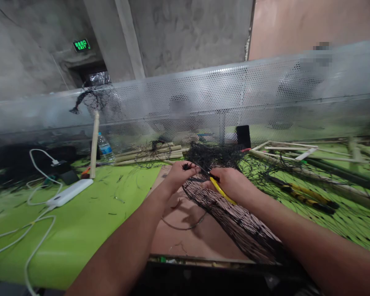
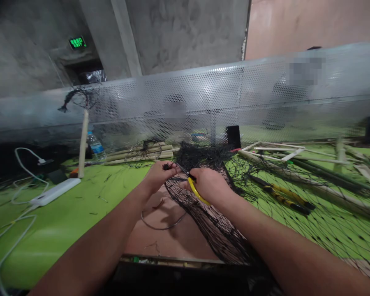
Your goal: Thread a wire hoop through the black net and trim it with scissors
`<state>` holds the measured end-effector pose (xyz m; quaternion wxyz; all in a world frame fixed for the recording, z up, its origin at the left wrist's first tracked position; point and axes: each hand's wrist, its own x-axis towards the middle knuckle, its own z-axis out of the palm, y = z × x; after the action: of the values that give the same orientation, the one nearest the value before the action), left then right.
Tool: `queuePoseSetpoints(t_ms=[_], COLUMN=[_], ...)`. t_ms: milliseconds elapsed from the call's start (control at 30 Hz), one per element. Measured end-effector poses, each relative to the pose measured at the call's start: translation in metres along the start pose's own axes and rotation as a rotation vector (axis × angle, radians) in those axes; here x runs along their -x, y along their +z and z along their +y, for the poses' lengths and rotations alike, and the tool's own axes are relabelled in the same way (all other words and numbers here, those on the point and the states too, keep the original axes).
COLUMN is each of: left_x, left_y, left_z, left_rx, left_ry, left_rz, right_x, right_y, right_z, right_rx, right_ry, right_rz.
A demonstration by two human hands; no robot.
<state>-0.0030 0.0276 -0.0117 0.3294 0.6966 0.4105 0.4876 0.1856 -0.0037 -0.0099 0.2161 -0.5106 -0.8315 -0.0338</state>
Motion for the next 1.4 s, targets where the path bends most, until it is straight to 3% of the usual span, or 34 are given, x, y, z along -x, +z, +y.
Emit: queuePoseSetpoints(t_ms=[500,833,1033,1400], left_x=[-0.005,0.002,0.003,0.001], left_y=[-0.002,-0.001,0.002,0.000], left_z=[-0.011,0.004,0.002,-0.003], left_rx=[0.116,-0.042,-0.054,0.021], left_ry=[-0.004,-0.013,-0.003,0.019], left_rz=[0.050,-0.021,-0.078,-0.014], right_x=[0.002,0.004,0.002,0.000], right_y=[-0.007,-0.003,0.001,-0.001], right_z=[-0.001,-0.005,-0.004,0.000], right_rx=[-0.068,-0.008,-0.007,-0.139], right_ry=[0.023,0.001,0.014,0.027], right_rz=[-0.006,-0.067,-0.019,0.013])
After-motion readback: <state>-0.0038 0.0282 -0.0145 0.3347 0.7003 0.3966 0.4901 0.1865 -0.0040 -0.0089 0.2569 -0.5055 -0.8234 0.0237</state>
